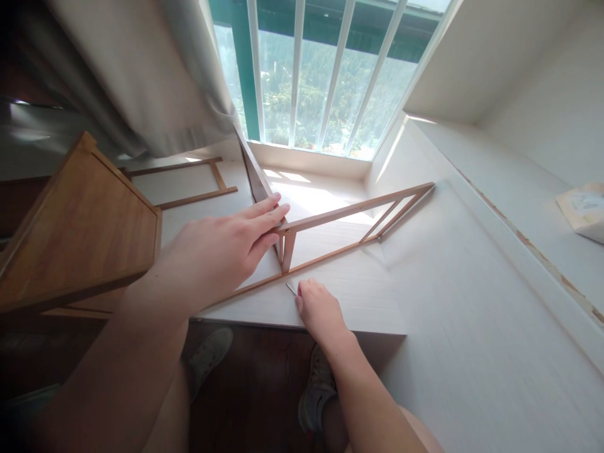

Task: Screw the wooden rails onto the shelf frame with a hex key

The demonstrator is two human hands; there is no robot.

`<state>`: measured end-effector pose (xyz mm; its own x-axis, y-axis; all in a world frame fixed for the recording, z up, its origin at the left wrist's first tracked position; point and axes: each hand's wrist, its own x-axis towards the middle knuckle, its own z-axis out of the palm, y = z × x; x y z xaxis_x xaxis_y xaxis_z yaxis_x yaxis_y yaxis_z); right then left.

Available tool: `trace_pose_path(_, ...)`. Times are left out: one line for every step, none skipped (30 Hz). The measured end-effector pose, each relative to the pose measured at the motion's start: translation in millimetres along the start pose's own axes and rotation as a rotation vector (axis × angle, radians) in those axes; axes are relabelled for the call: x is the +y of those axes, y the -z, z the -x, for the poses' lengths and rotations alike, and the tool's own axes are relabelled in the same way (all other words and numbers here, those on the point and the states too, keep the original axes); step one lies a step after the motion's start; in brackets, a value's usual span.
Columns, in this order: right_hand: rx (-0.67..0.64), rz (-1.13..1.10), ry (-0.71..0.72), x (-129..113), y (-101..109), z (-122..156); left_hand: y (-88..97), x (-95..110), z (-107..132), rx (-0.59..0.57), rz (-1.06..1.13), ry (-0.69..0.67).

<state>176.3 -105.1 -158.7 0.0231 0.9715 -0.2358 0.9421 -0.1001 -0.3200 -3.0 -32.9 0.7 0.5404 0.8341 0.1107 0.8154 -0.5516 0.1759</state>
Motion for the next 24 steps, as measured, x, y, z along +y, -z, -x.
trace_pose_path(0.011, -0.044, 0.013, -0.2, 2.7, -0.4, -0.1, 0.0, 0.0, 0.003, -0.004, 0.001)
trace_pose_path(0.032, -0.105, 0.027, -0.9, 6.6, -0.4, -0.2, -0.1, 0.1, 0.006, -0.009, -0.001)
trace_pose_path(0.063, -0.18, 0.044, -2.2, 11.5, 0.0, -0.3, -0.3, 0.1, 0.01, -0.014, -0.006)
trace_pose_path(0.107, -0.263, 0.065, -4.1, 17.5, 0.8, -0.5, -0.5, 0.1, 0.016, -0.019, -0.012)
trace_pose_path(0.163, -0.345, 0.086, -6.4, 24.3, 1.8, -0.7, -0.8, 0.0, 0.021, -0.024, -0.017)
trace_pose_path(0.226, -0.422, 0.115, -9.2, 31.6, 3.2, -1.0, -1.1, -0.2, 0.025, -0.028, -0.021)
trace_pose_path(0.284, -0.489, 0.156, -12.1, 39.1, 4.7, -1.4, -1.4, -0.4, 0.028, -0.033, -0.023)
trace_pose_path(0.338, -0.533, 0.201, -15.0, 46.6, 6.5, -1.8, -1.6, -0.6, 0.031, -0.038, -0.021)
trace_pose_path(0.383, -0.556, 0.249, -17.9, 53.8, 8.4, -2.3, -1.8, -0.9, 0.033, -0.043, -0.017)
trace_pose_path(0.423, -0.567, 0.294, -20.5, 60.7, 10.6, -2.8, -2.0, -1.1, 0.035, -0.049, -0.013)
trace_pose_path(0.456, -0.567, 0.33, -22.8, 67.1, 13.0, -3.2, -2.1, -1.2, 0.035, -0.053, -0.008)
trace_pose_path(0.481, -0.563, 0.353, -24.8, 73.2, 15.8, -3.6, -2.2, -1.3, 0.037, -0.056, -0.005)
trace_pose_path(0.5, -0.56, 0.369, -26.6, 78.7, 18.9, -3.9, -2.4, -1.4, 0.038, -0.058, -0.003)
trace_pose_path(0.513, -0.555, 0.382, -28.1, 83.7, 22.2, -4.1, -2.5, -1.4, 0.038, -0.059, -0.002)
trace_pose_path(0.521, -0.553, 0.392, -29.3, 88.2, 25.6, -4.3, -2.6, -1.3, 0.04, -0.06, -0.004)
trace_pose_path(0.528, -0.554, 0.404, -30.4, 91.9, 28.8, -4.4, -2.7, -1.4, 0.042, -0.062, -0.006)
trace_pose_path(0.534, -0.558, 0.413, -31.4, 95.0, 31.7, -4.6, -2.8, -1.4, 0.045, -0.065, -0.01)
trace_pose_path(0.541, -0.564, 0.419, -32.3, 97.2, 34.0, -4.7, -2.9, -1.6, 0.046, -0.07, -0.014)
trace_pose_path(0.549, -0.574, 0.425, -33.1, 98.8, 35.5, -4.7, -2.9, -1.8, 0.046, -0.076, -0.018)
trace_pose_path(0.554, -0.588, 0.426, -33.9, 99.6, 36.2, -4.8, -3.0, -2.0, 0.046, -0.08, -0.02)
trace_pose_path(0.557, -0.605, 0.426, -34.7, 100.0, 36.2, -4.8, -2.9, -2.2, 0.046, -0.082, -0.019)
trace_pose_path(0.558, -0.626, 0.423, -35.5, 100.0, 35.5, -4.7, -2.8, -2.4, 0.045, -0.082, -0.016)
trace_pose_path(0.559, -0.649, 0.418, -36.3, 99.8, 34.4, -4.7, -2.7, -2.4, 0.044, -0.08, -0.012)
trace_pose_path(0.558, -0.672, 0.412, -37.2, 99.5, 33.1, -4.7, -2.6, -2.5, 0.044, -0.079, -0.009)
